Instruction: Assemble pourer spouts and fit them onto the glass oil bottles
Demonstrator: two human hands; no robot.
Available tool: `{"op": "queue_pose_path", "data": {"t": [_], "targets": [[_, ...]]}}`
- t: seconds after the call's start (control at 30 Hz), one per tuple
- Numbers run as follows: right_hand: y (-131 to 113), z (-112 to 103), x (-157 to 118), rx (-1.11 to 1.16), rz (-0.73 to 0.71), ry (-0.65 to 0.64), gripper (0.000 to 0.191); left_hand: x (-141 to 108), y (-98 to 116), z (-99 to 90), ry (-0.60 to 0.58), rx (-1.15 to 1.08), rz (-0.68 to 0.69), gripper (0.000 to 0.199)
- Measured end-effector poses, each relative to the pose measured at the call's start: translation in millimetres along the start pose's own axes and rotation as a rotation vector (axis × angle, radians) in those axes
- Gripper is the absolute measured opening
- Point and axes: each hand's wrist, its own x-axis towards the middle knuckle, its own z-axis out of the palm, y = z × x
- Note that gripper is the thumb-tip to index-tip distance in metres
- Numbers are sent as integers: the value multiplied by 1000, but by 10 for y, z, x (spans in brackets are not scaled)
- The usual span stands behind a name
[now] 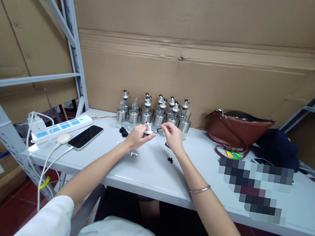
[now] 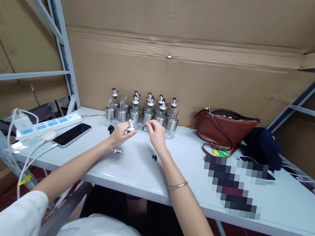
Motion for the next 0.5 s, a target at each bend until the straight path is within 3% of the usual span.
{"op": "queue_pose_path", "data": {"t": [0.3, 0.5], "targets": [[296, -279, 74, -249, 342, -233, 30, -11, -105, -21, 59, 106, 17, 26], [413, -388, 42, -360, 450, -348, 30, -6, -112, -28, 55, 138, 39, 27]]}}
